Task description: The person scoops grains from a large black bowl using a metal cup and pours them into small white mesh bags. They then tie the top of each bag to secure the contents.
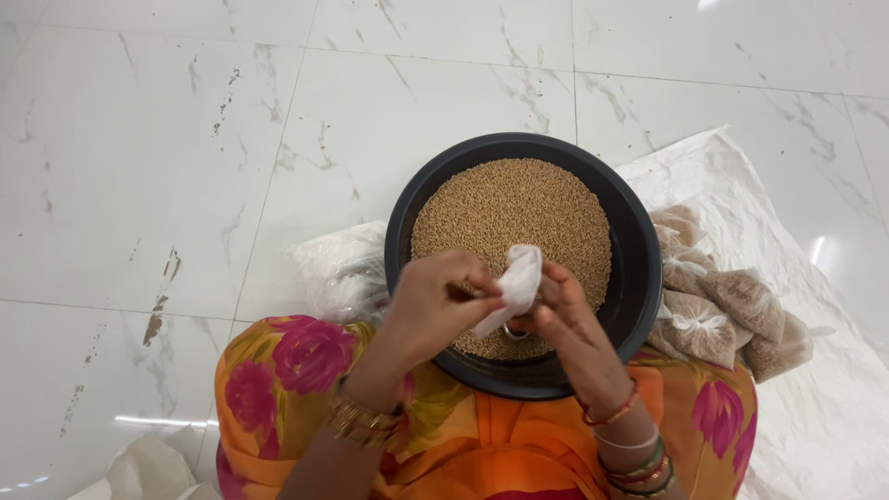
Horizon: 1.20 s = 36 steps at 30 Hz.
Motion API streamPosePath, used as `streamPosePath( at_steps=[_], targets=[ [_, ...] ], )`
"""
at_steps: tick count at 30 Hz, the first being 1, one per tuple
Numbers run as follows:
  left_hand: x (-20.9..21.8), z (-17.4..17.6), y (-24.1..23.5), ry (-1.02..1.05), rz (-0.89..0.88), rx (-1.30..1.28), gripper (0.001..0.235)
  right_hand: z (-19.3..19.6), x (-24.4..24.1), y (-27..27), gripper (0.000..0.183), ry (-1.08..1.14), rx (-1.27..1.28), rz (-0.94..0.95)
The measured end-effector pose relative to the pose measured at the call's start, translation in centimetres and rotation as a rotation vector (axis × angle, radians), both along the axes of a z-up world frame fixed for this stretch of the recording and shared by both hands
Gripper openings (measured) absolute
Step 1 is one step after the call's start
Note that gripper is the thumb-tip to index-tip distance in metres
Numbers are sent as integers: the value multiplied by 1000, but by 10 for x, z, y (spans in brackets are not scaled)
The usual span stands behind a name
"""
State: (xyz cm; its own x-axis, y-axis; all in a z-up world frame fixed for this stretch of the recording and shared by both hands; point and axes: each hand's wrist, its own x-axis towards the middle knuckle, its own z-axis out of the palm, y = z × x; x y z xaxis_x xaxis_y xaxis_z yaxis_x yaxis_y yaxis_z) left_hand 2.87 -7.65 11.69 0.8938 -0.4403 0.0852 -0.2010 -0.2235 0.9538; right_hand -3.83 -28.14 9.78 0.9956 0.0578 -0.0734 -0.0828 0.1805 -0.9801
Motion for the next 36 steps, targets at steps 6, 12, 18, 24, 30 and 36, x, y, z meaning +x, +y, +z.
streamPosePath(
  at_steps=[6,12,18,24,30,36],
  targets=[
    [15,-54,-39,317,4,-296,21,-46,11,-2,19,111,146,-304],
    [11,-89,-28,365,-135,-326,12,-79,6,-16,13,69,298,-279],
    [14,-100,-27,571,-190,-422,11,-63,9,-16,15,149,482,-331],
    [13,-102,-29,501,-117,-585,15,-74,7,-22,5,-107,787,-414],
    [15,-77,-26,292,113,-349,29,-57,10,-18,18,-95,296,-558],
    [9,-76,-28,262,26,-390,32,-59,7,-4,23,19,-89,-356]
  ],
)
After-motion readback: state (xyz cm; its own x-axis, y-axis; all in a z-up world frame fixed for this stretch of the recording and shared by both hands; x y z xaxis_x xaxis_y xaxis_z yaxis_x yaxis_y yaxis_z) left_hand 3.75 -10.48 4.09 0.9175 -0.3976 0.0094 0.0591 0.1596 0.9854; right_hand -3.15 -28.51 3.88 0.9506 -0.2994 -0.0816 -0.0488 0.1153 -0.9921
